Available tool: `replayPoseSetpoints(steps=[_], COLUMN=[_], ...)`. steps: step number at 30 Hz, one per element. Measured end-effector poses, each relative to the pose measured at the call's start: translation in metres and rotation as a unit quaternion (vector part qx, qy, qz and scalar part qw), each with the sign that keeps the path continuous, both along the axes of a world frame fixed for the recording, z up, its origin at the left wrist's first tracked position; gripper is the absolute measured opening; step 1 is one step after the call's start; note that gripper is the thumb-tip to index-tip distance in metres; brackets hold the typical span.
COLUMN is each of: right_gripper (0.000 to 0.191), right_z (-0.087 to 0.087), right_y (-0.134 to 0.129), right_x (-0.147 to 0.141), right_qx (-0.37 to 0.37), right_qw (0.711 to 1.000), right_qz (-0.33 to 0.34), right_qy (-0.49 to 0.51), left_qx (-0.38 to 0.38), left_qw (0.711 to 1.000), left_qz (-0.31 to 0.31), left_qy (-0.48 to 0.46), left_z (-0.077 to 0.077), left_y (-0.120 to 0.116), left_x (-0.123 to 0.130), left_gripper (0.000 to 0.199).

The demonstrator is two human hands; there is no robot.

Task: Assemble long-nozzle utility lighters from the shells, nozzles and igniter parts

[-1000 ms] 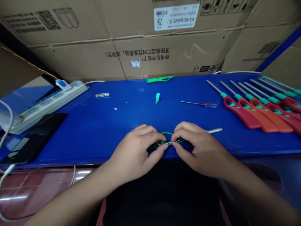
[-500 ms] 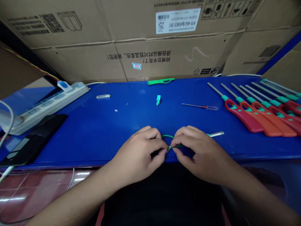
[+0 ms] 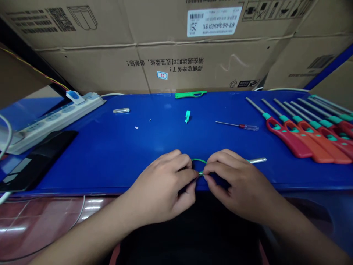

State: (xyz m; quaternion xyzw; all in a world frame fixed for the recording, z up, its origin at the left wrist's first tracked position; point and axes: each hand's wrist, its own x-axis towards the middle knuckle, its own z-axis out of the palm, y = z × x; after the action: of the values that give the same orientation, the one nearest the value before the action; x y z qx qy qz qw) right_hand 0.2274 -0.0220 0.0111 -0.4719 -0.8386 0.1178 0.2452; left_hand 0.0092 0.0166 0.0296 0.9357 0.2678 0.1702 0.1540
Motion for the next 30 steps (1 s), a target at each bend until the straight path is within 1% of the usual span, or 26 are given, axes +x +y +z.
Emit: replayPoseSetpoints(steps=[3, 7, 11, 15, 21, 24, 30], right_gripper=[0.013, 0.016, 0.011, 0.008, 0.011, 0.011, 0.012], right_z=[0.004, 0.004, 0.001, -0.001, 0.0, -0.001, -0.003], right_y=[0.0, 0.0, -0.001, -0.001, 0.0, 0.001, 0.001], right_x=[-0.002, -0.003, 0.0, 0.002, 0.002, 0.003, 0.003], right_qx=[0.011, 0.024, 0.009, -0.004, -0.004, -0.001, 0.005], right_qw=[0.999, 0.998, 1.0, 1.0, 1.0, 0.999, 0.999], right_qz=[-0.011, -0.006, 0.003, -0.005, 0.009, 0.012, 0.011], right_qy=[-0.033, -0.058, -0.007, 0.03, 0.029, 0.029, 0.03], left_qx=[-0.032, -0.059, -0.058, -0.072, -0.074, -0.076, -0.084], left_qw=[0.999, 0.998, 0.996, 0.992, 0.994, 0.994, 0.991], left_qz=[0.008, 0.035, 0.039, 0.058, 0.052, 0.063, 0.08], left_qy=[0.009, -0.014, -0.056, -0.083, -0.058, -0.047, -0.059], left_z=[0.002, -0.003, -0.008, -0.007, -0.006, -0.006, -0.006], left_y=[-0.001, 0.0, 0.001, 0.003, 0.003, 0.003, 0.003], left_x=[0.0, 0.001, 0.002, 0.003, 0.004, 0.004, 0.005], left_gripper=[0.021, 0.02, 0.017, 0.013, 0.017, 0.017, 0.016])
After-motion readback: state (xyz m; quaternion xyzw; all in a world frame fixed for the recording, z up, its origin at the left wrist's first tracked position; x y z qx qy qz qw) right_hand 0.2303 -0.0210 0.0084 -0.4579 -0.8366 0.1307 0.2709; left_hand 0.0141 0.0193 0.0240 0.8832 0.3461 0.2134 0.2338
